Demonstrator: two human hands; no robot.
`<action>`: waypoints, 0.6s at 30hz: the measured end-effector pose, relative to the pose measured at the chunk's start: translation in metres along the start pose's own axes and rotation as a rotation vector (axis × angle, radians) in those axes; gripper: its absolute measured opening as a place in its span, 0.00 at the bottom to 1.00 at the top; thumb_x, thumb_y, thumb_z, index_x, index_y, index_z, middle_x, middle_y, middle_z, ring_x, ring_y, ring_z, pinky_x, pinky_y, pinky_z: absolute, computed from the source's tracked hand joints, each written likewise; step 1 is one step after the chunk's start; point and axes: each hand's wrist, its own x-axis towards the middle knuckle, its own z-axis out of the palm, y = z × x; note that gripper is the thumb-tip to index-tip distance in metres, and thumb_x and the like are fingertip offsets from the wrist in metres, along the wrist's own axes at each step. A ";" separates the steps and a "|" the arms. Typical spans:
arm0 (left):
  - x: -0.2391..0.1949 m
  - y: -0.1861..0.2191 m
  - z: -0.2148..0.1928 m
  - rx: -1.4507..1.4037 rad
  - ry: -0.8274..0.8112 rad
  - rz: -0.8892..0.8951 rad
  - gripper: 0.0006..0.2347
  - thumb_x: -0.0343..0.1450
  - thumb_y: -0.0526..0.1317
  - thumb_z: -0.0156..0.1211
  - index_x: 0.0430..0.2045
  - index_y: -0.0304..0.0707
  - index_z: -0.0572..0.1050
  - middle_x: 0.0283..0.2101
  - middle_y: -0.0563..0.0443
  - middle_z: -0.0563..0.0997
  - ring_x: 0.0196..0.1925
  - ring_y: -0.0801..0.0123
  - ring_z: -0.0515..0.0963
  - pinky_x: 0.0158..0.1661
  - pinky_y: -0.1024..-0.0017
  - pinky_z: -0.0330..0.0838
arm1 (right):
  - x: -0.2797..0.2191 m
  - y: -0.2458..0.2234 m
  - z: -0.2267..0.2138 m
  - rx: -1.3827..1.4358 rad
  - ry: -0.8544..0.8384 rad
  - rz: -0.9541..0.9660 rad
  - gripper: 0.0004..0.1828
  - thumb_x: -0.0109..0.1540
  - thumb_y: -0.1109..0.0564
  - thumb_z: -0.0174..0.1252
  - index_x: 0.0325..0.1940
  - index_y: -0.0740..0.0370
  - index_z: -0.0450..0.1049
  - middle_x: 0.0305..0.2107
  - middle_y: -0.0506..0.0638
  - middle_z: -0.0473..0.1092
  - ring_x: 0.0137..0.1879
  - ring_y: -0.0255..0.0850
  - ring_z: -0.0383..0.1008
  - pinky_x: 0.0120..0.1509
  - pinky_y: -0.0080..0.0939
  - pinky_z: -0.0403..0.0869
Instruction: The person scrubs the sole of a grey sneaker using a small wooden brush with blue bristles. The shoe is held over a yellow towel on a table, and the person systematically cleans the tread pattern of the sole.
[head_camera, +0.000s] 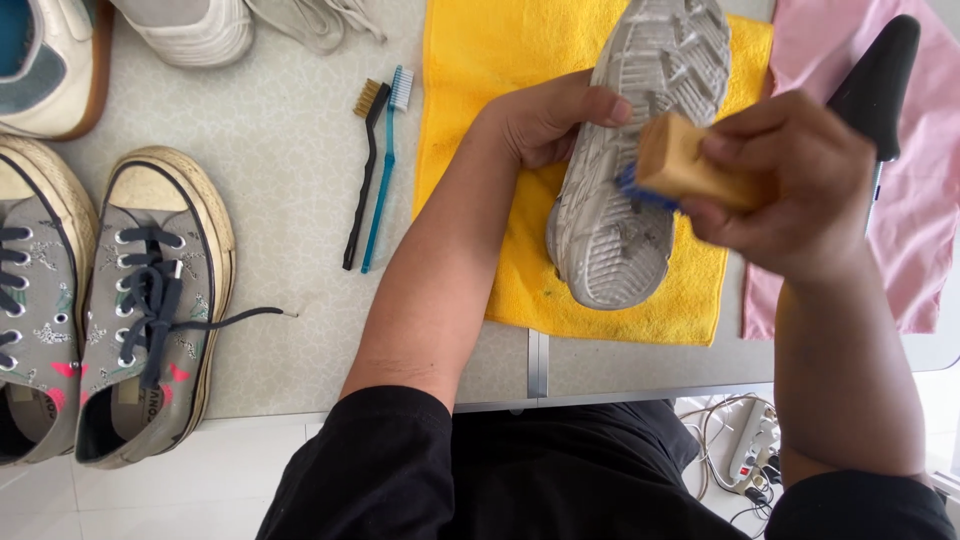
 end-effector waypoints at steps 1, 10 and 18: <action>0.000 0.000 0.002 0.003 -0.023 -0.007 0.28 0.63 0.46 0.77 0.53 0.31 0.72 0.51 0.41 0.82 0.53 0.53 0.84 0.56 0.57 0.81 | -0.001 0.009 -0.005 -0.112 0.026 0.017 0.20 0.64 0.57 0.70 0.43 0.81 0.74 0.41 0.75 0.73 0.43 0.57 0.77 0.43 0.50 0.74; -0.003 -0.001 0.004 0.085 -0.005 -0.025 0.32 0.61 0.51 0.76 0.55 0.31 0.71 0.53 0.42 0.81 0.56 0.54 0.83 0.57 0.60 0.79 | 0.002 0.095 -0.021 -0.415 0.176 0.207 0.16 0.69 0.70 0.81 0.47 0.72 0.76 0.43 0.61 0.76 0.46 0.48 0.74 0.45 0.47 0.71; -0.006 0.001 0.005 0.021 -0.036 -0.013 0.25 0.65 0.46 0.74 0.52 0.31 0.73 0.50 0.41 0.82 0.53 0.53 0.83 0.56 0.56 0.81 | 0.000 -0.023 -0.009 -0.302 0.159 -0.085 0.24 0.66 0.48 0.68 0.45 0.75 0.73 0.40 0.67 0.76 0.46 0.61 0.77 0.54 0.63 0.73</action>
